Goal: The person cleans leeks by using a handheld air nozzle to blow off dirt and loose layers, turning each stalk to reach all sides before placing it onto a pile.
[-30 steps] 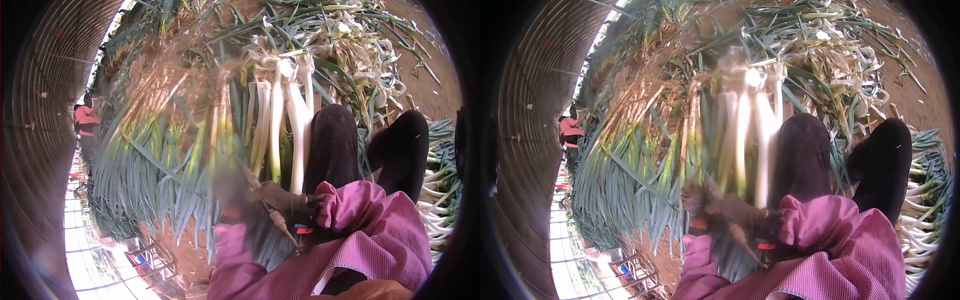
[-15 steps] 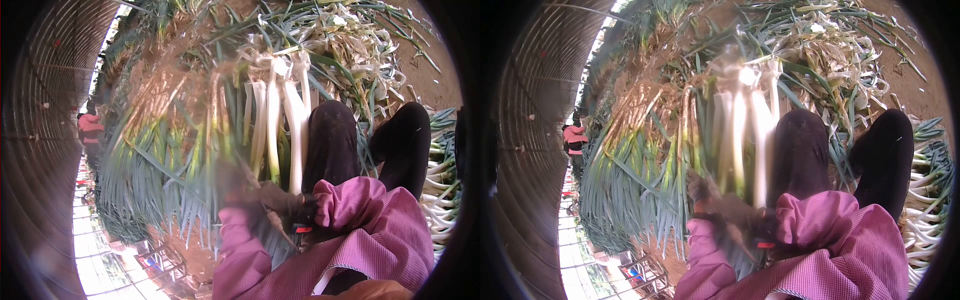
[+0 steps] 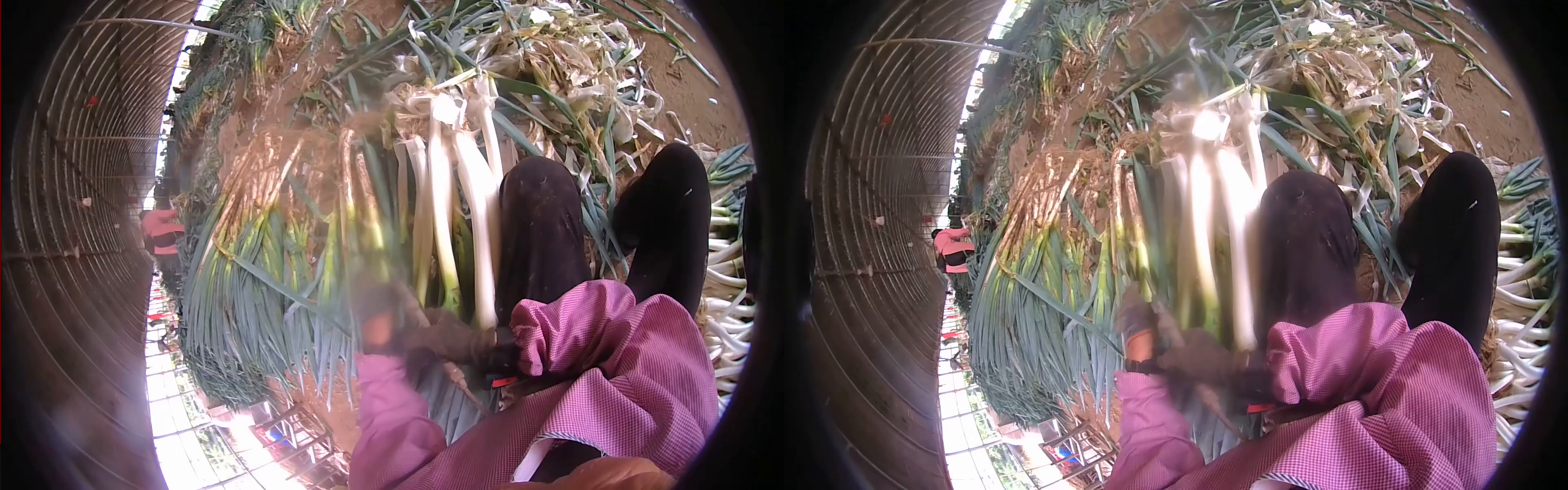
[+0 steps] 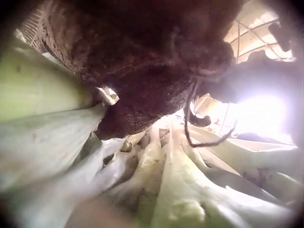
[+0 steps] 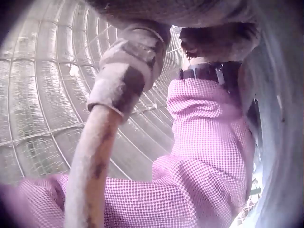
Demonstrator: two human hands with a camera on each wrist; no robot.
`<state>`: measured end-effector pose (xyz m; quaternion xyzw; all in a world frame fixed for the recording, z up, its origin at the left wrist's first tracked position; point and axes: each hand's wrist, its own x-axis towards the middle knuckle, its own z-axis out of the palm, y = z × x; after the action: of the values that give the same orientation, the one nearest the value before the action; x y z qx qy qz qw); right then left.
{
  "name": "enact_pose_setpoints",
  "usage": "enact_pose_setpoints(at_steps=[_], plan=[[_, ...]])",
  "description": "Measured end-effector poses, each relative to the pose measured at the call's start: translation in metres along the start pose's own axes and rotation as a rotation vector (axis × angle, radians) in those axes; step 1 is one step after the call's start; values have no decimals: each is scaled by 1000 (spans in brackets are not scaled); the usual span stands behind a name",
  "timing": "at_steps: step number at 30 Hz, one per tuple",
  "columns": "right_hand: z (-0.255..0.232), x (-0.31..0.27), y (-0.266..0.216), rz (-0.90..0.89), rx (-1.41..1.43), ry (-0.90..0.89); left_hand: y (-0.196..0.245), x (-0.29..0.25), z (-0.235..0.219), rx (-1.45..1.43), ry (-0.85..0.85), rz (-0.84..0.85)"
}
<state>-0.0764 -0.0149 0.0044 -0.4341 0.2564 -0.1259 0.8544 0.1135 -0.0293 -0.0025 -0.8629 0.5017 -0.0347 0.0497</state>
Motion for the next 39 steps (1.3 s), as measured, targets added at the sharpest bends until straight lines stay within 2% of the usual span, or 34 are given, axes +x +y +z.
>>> enact_pose_setpoints(at_steps=[1, 4, 6, 8, 10, 13, 16, 19, 21, 23, 24, 25, 27, 29, 30, 32, 34, 36, 37, 38, 39], plan=[[1, 0, 0, -16, -71, -6, 2, -1, -4, -44, -38, 6], [5, -1, -4, 35, 75, 75, 31, -16, -38, -187, -154, 28], [1, 14, 4, -149, -295, 118, 37, -24, -39, -215, -152, 44], [-4, 31, 11, -381, -518, 150, 29, -21, -23, -215, -102, 61], [-10, 46, 20, -662, -596, 169, 20, -16, -9, -209, -46, 66], [-13, 72, 24, -684, -724, 200, 16, -10, 4, -205, 0, 52], [-19, 83, 14, -579, -686, 144, 13, -8, 10, -202, 36, 29], [-25, 79, -16, -547, -925, 188, 7, -11, 21, -199, 47, -24], [-33, 95, -20, -585, -906, 180, 2, -12, 33, -191, 63, -58], [-42, 110, -28, -630, -889, 176, 0, -12, 42, -142, 224, -1], [-46, 115, -34, -652, -881, 174, 4, -13, 39, -103, 386, 80], [-49, 122, -37, -673, -872, 170, 10, -14, 29, -80, 380, 74], [-51, 141, -42, -759, -629, 206, 19, -15, 15, -34, 367, 60], [-59, 157, -43, -741, -486, 210, 21, -10, 31, 82, 432, 0], [-62, 157, -47, -680, -465, 201, 22, -10, 36, 140, 405, -40], [-64, 162, -51, -422, -353, 254, 23, -13, 44, 259, 287, -122], [-61, 170, -44, -20, -168, 372, 28, -16, 30, 184, 204, -95], [-61, 172, -32, -372, -409, 339, 29, -14, 4, -92, 245, 44], [-60, 168, -33, -380, -407, 327, 32, -14, -4, -226, 256, 66], [-59, 165, -34, -387, -406, 315, 30, -11, 0, -152, 216, 82], [-49, 147, -49, -222, -289, 313, 25, -9, 7, -77, 174, 99]])
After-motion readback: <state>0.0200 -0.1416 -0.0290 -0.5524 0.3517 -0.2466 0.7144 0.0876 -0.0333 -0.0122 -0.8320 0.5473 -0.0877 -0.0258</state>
